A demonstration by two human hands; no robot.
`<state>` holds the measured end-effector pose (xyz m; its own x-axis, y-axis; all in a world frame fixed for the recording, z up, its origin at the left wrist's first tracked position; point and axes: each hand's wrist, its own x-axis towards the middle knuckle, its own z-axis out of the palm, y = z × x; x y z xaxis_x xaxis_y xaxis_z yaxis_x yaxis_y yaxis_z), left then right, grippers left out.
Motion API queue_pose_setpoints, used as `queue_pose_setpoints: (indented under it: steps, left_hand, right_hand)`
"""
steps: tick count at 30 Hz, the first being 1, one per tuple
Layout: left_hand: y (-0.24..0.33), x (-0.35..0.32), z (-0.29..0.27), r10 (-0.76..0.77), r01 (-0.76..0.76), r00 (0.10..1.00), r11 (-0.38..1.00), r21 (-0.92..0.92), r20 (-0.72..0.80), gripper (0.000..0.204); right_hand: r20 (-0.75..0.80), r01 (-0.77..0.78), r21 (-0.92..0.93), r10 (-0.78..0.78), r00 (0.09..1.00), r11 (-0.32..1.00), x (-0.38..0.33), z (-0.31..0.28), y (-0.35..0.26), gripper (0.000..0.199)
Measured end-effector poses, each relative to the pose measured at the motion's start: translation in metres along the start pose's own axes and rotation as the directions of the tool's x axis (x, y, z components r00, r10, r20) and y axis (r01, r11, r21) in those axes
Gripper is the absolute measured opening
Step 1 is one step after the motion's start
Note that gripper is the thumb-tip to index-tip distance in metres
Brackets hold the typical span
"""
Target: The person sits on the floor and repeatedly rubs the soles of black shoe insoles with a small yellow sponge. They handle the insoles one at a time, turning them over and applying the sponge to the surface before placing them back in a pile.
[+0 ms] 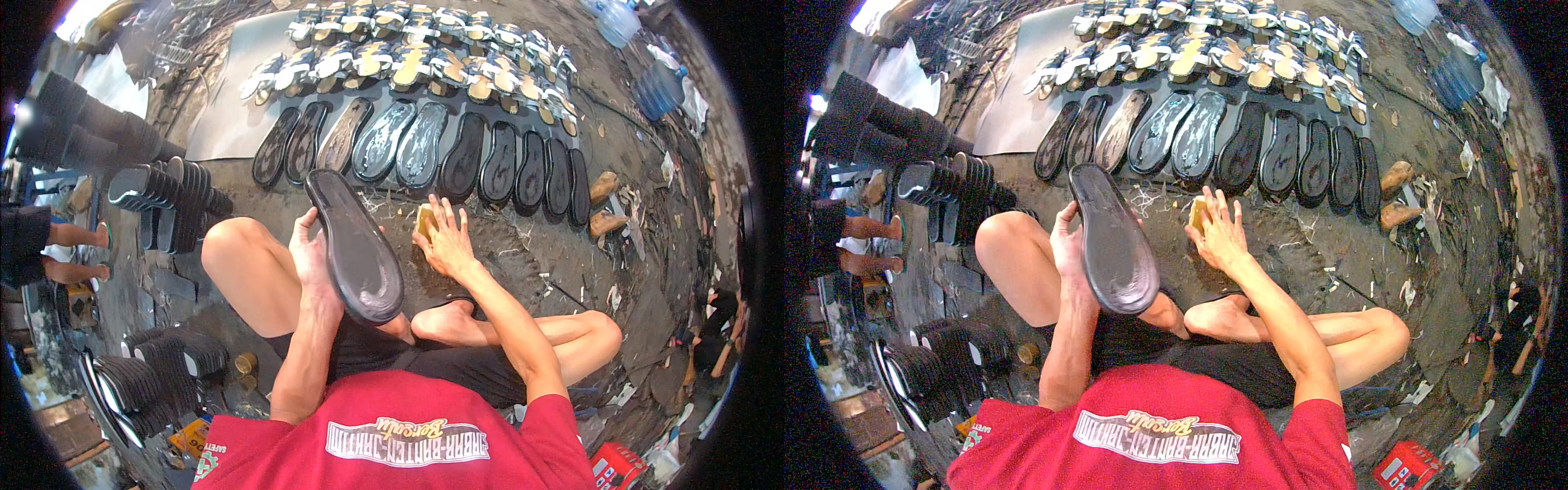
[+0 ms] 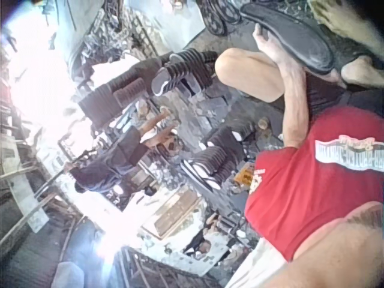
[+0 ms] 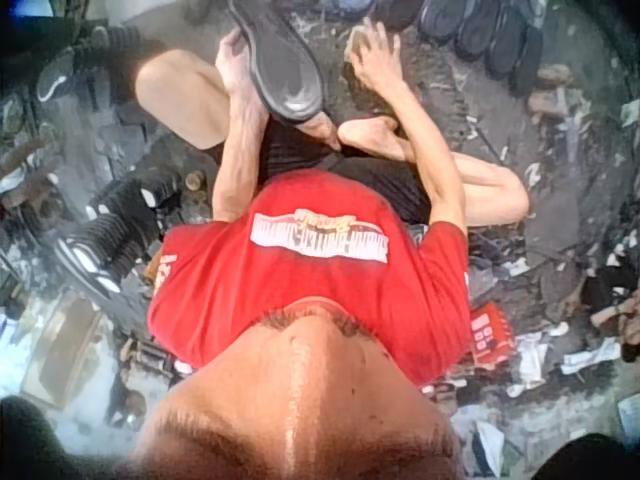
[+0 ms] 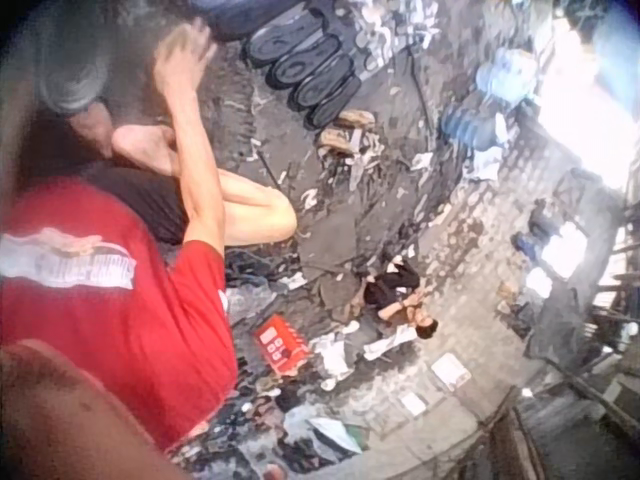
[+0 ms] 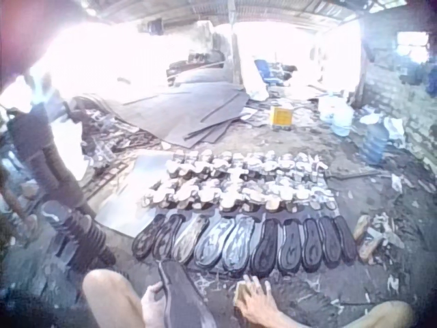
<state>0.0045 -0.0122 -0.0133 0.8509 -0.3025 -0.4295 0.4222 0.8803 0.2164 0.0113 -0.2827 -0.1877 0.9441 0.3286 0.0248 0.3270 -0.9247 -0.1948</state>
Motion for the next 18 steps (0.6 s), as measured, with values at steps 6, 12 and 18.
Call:
queue_pose_setpoints:
  steps: [6, 12, 18]
  left_hand:
    - [-0.009, -0.003, -0.005, 0.088, -0.058, 0.991, 0.963, -0.262, 0.103, 0.068]
    - [-0.013, -0.004, 0.006, -0.033, 0.067, 0.976, 0.986, -0.152, 0.217, 0.073]
    - [-0.032, -0.013, 0.02, -0.219, 0.253, 0.948, 0.959, -0.126, 0.233, 0.069]
  right_hand:
    - [-0.058, -0.23, 0.462, 0.288, 0.956, 0.857, -0.002, -0.058, -0.004, 0.074]
    - [0.362, -0.369, 0.929, 0.2, 0.91, -0.004, -0.005, -0.115, -0.016, 0.086]
    - [-0.113, 0.129, 0.919, -0.066, 0.991, 0.373, 0.013, -0.224, -0.068, 0.078]
